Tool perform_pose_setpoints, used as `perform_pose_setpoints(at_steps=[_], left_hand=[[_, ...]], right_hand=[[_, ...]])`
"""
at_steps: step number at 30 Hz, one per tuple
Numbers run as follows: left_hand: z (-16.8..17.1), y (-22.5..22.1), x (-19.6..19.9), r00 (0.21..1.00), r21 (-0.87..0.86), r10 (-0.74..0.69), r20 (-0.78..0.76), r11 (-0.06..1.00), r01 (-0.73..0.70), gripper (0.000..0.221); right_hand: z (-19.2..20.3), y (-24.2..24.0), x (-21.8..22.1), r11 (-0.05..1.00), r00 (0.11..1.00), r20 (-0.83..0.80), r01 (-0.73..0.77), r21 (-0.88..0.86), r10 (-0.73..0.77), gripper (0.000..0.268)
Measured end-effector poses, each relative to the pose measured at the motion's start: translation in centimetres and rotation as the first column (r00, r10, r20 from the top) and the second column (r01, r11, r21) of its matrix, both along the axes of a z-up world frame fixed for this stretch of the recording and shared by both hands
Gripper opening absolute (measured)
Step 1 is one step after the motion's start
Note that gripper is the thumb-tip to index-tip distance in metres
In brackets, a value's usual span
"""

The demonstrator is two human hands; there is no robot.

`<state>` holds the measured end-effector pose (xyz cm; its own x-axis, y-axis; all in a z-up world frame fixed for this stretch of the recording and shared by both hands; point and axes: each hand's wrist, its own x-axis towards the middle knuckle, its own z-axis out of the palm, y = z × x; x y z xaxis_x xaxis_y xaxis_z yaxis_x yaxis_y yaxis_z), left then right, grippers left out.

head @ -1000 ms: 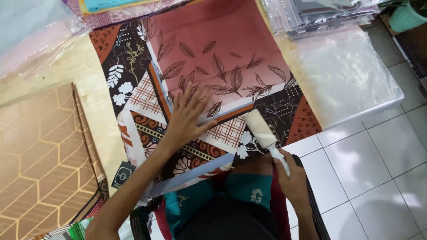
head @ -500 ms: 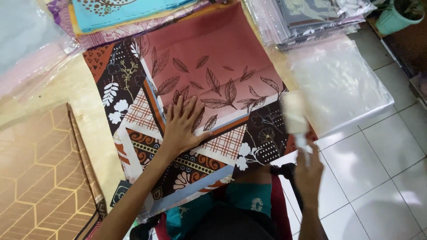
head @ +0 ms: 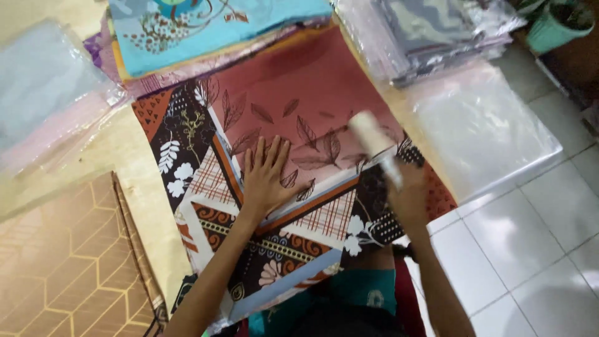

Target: Cleaning a patterned fabric with a lint roller and then folding it neatly on a workbench.

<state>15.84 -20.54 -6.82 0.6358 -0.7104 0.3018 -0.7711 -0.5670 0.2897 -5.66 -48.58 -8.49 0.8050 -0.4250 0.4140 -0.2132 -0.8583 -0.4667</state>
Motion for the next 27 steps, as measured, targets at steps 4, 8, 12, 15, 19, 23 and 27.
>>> perform_pose_setpoints(at_steps=[4, 8, 12, 15, 19, 23, 27], left_hand=[[-0.1, -0.1, 0.4, 1.000, 0.009, 0.018, 0.002, 1.000, -0.018, 0.112], [-0.8, -0.3, 0.3, 1.000, -0.005, 0.022, -0.004, 1.000, -0.023, 0.114], [-0.5, -0.4, 0.3, 1.000, -0.027, 0.023, -0.005, 0.999, -0.023, 0.113], [-0.6, -0.2, 0.2, 1.000, -0.020, 0.023, 0.009, 1.000, -0.023, 0.114], [-0.6, -0.2, 0.2, 1.000, -0.008, 0.018, 0.003, 1.000, -0.018, 0.116], [-0.3, -0.2, 0.2, 1.000, -0.013, 0.020, -0.018, 1.000, -0.020, 0.116], [-0.5, -0.2, 0.1, 1.000, -0.045, 0.016, 0.004, 0.999, -0.016, 0.112]], right_hand=[[-1.3, -5.8, -0.2, 0.977, 0.989, 0.050, 0.147, -0.152, -0.141, 0.033], [1.2, -1.3, -1.3, 0.996, 0.993, 0.078, 0.086, -0.017, -0.085, 0.030], [0.8, 2.5, 0.0, 0.995, 1.000, -0.009, -0.021, 0.094, 0.022, 0.031], [0.0, -1.3, 0.0, 0.999, 0.998, 0.044, 0.038, 0.006, -0.039, 0.031], [-0.2, -4.2, -0.5, 0.983, 0.991, 0.067, 0.122, -0.140, -0.113, 0.031], [2.6, 3.1, 0.4, 0.998, 0.997, 0.069, 0.028, 0.052, -0.032, 0.025], [-1.1, 0.0, 1.1, 0.999, 0.999, -0.011, 0.049, 0.020, -0.048, 0.029]])
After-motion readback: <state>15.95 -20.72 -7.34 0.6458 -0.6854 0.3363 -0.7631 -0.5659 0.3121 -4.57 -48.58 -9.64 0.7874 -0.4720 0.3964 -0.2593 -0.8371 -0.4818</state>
